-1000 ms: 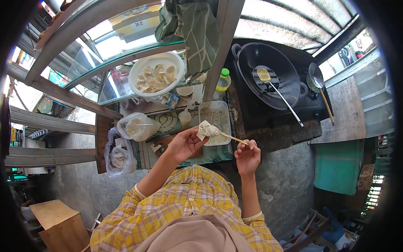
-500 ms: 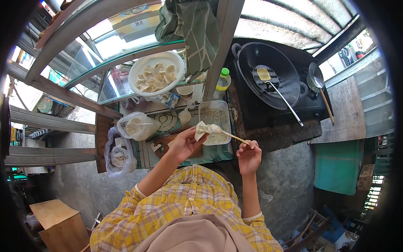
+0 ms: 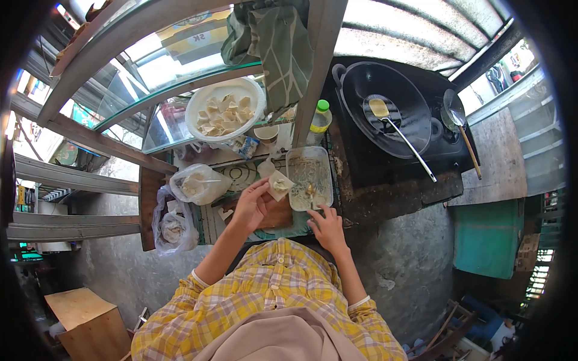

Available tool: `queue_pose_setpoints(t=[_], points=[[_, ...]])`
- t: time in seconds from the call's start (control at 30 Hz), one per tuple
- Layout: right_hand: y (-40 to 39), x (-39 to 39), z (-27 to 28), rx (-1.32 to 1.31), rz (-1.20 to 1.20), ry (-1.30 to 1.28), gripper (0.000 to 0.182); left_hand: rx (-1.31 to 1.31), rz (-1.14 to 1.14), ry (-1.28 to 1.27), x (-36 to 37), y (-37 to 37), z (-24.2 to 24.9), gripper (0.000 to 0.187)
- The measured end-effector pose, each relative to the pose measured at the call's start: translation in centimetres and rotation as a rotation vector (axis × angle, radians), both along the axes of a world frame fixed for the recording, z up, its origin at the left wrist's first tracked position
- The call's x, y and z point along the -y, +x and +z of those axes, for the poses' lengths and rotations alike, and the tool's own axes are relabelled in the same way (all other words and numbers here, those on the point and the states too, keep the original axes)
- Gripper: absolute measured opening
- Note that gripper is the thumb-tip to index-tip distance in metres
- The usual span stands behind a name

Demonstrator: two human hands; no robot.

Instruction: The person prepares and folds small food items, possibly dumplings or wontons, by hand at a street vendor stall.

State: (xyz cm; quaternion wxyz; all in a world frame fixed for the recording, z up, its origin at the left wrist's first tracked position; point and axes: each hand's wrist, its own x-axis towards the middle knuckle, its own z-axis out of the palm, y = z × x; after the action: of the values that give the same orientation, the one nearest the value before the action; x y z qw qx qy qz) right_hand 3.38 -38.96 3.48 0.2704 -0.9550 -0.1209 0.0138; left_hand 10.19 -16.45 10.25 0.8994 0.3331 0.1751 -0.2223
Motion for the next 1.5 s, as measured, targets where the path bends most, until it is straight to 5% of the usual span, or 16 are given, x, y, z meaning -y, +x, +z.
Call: queue_pose_setpoints(t=[0.1,0.23,0.8,0.9,1.0,1.1,1.3,1.5], points=[[0.7,-2.2,4.8,0.151,-0.063,0.009,0.041,0.026,-0.039,0.006,1.2,-0.7,0.8,0.029],[2.1,-4.0,4.8,-0.229,-0.212,1.197,0.052,0.009,-0.104,0.049,2.5,-1.3,-0.9,0.028],[2.5,-5.8,4.3,-0.306,-0.287,1.451,0.073,0.238,-0.197,0.531,0.8,-1.7,-1.1,0.022],[2.3,-6.1,3.9,-0.333,-0.343,1.559,0.073,0.176,-0.220,0.426,0.6,-1.4,-0.5,0.026],[2.3,-6.5,4.3,-0.322,-0.413,1.689,0.072,-0.095,-0.145,-0.008,0.0,-1.1,-0.4,0.029],[2.8,-6.6,5.0,-0.282,-0.402,1.820,0.072,-0.060,-0.070,-0.140,0.6,-1.7,-0.5,0.032],[4.1,-7.2,7.4,-0.230,-0.285,1.917,0.075,0.327,0.008,0.192,3.4,-3.1,0.0,0.038],[4.7,-7.8,9.0,-0.226,-0.247,1.948,0.077,0.437,0.176,0.216,4.1,-2.7,1.2,0.030]])
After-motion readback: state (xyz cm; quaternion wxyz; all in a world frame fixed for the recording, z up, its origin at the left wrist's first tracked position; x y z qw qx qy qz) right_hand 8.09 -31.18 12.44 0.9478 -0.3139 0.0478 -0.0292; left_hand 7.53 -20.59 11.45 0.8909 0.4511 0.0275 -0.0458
